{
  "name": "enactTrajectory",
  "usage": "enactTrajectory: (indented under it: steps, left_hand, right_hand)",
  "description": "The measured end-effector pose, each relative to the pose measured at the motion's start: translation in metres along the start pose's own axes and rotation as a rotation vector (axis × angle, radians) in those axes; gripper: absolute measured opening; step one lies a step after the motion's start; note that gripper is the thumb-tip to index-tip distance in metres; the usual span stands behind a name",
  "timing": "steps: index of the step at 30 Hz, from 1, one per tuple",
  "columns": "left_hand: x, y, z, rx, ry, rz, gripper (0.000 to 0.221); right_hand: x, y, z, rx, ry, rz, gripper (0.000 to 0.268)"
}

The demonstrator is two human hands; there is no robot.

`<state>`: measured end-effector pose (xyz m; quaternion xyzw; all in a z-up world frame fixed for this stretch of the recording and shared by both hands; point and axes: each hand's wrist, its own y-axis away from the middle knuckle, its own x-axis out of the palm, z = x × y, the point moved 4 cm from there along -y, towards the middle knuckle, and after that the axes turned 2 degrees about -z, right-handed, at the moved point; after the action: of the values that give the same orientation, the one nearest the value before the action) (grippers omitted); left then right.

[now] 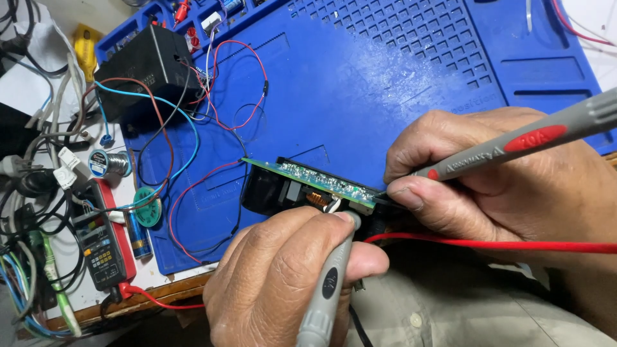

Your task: Testing a circuit board using a digital multimeter to check various components and connection points.

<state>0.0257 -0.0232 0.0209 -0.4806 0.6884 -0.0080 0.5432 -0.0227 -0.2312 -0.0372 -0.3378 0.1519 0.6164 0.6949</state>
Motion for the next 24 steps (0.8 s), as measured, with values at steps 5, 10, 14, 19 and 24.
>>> enactTrajectory:
  steps: [5, 10, 14, 19, 24]
  left_hand:
    - [-0.004, 0.003, 0.002, 0.031, 0.002, 0.033, 0.034]
    - [-0.023, 0.007, 0.004, 0.030, 0.076, 0.044, 0.042]
    - [-0.036, 0.027, 0.017, 0.077, 0.132, 0.043, 0.037]
    - [-0.034, 0.058, 0.050, 0.094, 0.196, -0.067, 0.027]
    - [-0.055, 0.066, 0.075, -0.006, 0.262, 0.144, 0.035]
  right_hand:
    - [0.000, -0.001, 0.002, -0.013, -0.001, -0.006, 0.022]
    - [-0.003, 0.001, 0.007, -0.038, 0.003, -0.035, 0.023]
    - [-0.003, -0.001, 0.018, -0.019, -0.042, -0.041, 0.026]
    - [-0.001, -0.002, 0.029, 0.059, -0.050, -0.073, 0.034]
    - [0.000, -0.005, 0.035, 0.172, -0.079, -0.107, 0.037]
